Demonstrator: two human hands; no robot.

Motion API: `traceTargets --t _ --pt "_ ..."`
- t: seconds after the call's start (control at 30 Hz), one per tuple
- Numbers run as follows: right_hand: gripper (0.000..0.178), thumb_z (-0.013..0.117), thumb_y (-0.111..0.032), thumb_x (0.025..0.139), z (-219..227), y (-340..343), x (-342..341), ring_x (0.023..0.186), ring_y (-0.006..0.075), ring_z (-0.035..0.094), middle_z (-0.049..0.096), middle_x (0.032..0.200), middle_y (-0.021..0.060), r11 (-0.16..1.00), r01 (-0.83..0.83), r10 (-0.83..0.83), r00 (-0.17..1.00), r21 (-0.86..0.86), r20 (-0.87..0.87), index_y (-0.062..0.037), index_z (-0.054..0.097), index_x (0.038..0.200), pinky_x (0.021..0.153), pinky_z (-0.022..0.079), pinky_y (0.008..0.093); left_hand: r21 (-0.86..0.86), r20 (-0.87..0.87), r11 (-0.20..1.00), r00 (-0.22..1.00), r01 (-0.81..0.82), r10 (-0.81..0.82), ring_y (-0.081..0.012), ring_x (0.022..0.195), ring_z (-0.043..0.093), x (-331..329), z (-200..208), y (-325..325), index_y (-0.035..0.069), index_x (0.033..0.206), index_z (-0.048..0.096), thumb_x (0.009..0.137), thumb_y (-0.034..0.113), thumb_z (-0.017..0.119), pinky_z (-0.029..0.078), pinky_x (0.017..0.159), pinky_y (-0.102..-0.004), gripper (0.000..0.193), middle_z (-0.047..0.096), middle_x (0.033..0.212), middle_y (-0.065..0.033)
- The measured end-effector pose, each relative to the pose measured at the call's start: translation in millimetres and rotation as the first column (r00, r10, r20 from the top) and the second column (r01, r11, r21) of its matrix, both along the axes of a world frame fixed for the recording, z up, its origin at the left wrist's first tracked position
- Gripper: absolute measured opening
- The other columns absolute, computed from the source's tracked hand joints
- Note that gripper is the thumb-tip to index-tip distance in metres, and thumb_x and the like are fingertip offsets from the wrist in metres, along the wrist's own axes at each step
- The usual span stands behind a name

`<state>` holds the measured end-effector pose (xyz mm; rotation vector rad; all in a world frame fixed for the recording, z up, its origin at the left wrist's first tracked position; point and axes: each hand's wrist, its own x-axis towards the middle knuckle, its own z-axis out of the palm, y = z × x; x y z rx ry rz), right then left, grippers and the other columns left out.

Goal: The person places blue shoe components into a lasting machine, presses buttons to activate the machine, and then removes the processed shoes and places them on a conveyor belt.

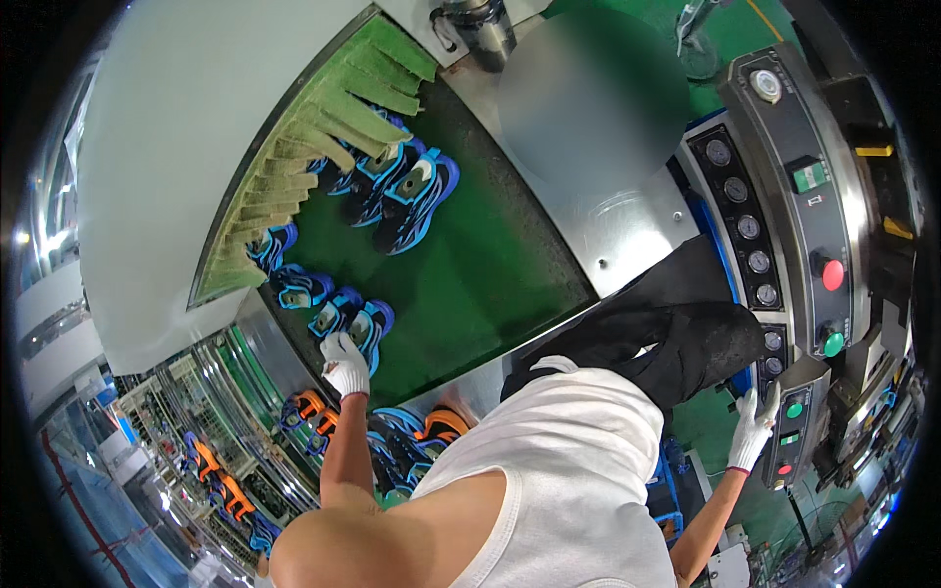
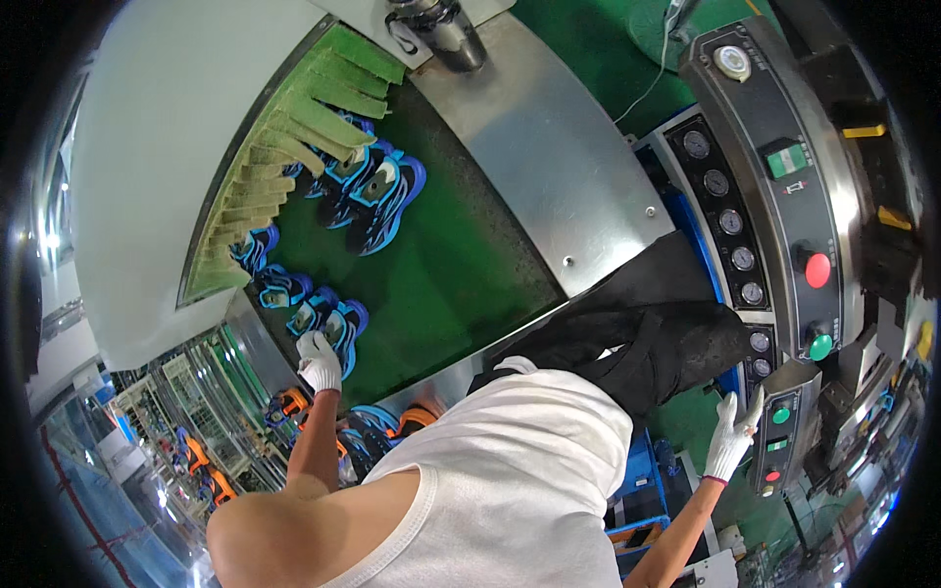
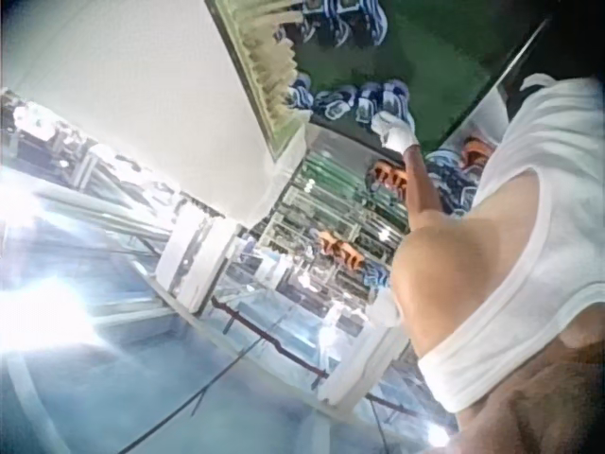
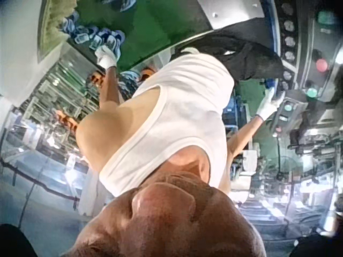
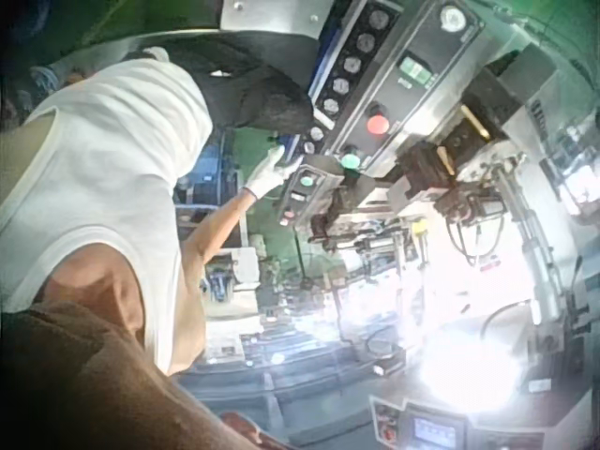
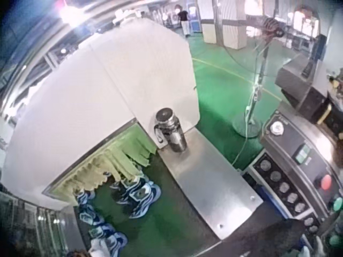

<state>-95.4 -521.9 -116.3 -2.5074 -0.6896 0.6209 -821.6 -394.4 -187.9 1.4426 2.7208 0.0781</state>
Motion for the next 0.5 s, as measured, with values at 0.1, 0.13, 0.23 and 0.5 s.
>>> traceTargets --t 0.1,0.13,0.23,0.5 --pt "0.063 0.07 -0.02 0.101 33 64 -48 0.14 0.0259 0.053 0.054 0.155 0.0174 0.966 -0.192 0.19 0.981 0.173 0.028 -0.0015 0.045 0.156 0.115 0.045 0.0387 0.163 0.161 0.956 0.949 0.244 -0.27 -0.0401 0.095 0.065 31 7 34 0.002 0.1 0.069 0.093 0.014 0.067 0.053 0.087 -0.0477 0.014 0.067 0.1 -0.0193" --pt "0.065 0.072 -0.019 0.098 45 77 -61 0.14 0.0289 0.054 0.054 0.154 0.019 0.914 -0.391 0.372 0.914 0.107 0.161 -0.0005 0.046 0.154 0.116 0.044 0.0401 0.176 0.24 0.928 0.9 0.329 -0.364 -0.0397 0.095 0.065 66 12 63 0.002 0.099 0.069 0.09 0.012 0.069 0.053 0.086 -0.0477 0.013 0.067 0.099 -0.0191" --pt "0.071 0.079 -0.02 0.09 90 141 -130 0.137 0.0378 0.056 0.055 0.151 0.0241 0.909 -0.32 0.398 0.858 0.268 -0.326 0.0024 0.049 0.15 0.118 0.042 0.0425 0.33 0.41 0.77 0.652 0.546 -0.637 -0.0375 0.093 0.065 166 29 125 0.003 0.093 0.066 0.082 0.006 0.075 0.052 0.083 -0.0468 0.015 0.066 0.096 -0.0172" --pt "0.04 0.07 -0.018 0.084 91 138 -117 0.107 0.042 0.065 0.066 0.112 0.0209 0.778 -0.613 0.542 0.766 0.137 0.344 -0.0031 0.062 0.12 0.094 0.054 0.0488 0.704 0.303 -0.274 -0.626 0.655 -0.719 -0.0308 0.09 0.068 489 180 162 0.003 0.098 0.067 0.081 0.003 0.076 0.055 0.077 -0.039 0.019 0.066 0.101 -0.0153"
